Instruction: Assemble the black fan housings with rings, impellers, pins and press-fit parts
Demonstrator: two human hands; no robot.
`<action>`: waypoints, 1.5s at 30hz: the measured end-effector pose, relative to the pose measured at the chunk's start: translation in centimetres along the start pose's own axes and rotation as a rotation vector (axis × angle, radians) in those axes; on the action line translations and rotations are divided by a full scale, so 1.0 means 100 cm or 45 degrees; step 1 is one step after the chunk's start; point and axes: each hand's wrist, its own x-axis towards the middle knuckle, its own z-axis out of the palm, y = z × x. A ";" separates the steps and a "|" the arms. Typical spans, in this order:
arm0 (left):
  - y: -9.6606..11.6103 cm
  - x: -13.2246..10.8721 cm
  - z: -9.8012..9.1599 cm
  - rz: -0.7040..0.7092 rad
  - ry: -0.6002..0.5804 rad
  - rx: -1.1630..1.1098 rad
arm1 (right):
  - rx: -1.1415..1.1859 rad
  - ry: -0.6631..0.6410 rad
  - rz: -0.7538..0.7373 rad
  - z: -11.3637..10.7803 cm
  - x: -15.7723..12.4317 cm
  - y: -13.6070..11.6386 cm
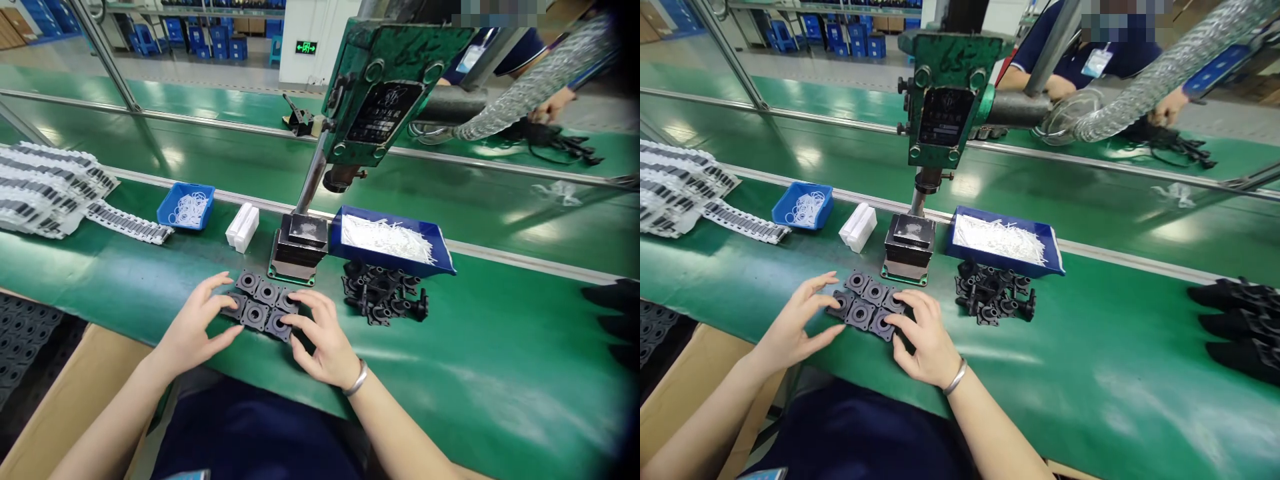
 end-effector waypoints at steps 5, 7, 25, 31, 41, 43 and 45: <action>0.006 -0.010 0.024 0.116 0.040 0.040 | -0.096 -0.058 -0.041 0.003 -0.005 -0.004; 0.006 -0.010 0.028 0.143 0.059 0.072 | -0.145 -0.063 -0.053 0.004 -0.008 -0.007; -0.009 -0.006 0.034 0.278 0.113 0.080 | -0.515 -0.203 0.058 0.002 -0.021 -0.063; -0.026 -0.016 0.028 0.051 0.141 -0.020 | -0.566 -0.140 0.093 0.011 -0.015 -0.051; -0.028 -0.011 0.036 0.001 0.153 0.081 | -0.560 -0.117 0.104 0.015 -0.015 -0.046; -0.030 -0.013 0.032 -0.004 0.150 0.065 | -0.546 -0.112 0.112 0.014 -0.016 -0.046; -0.033 -0.015 0.024 -0.006 0.133 0.007 | -0.522 -0.108 0.125 0.013 -0.016 -0.046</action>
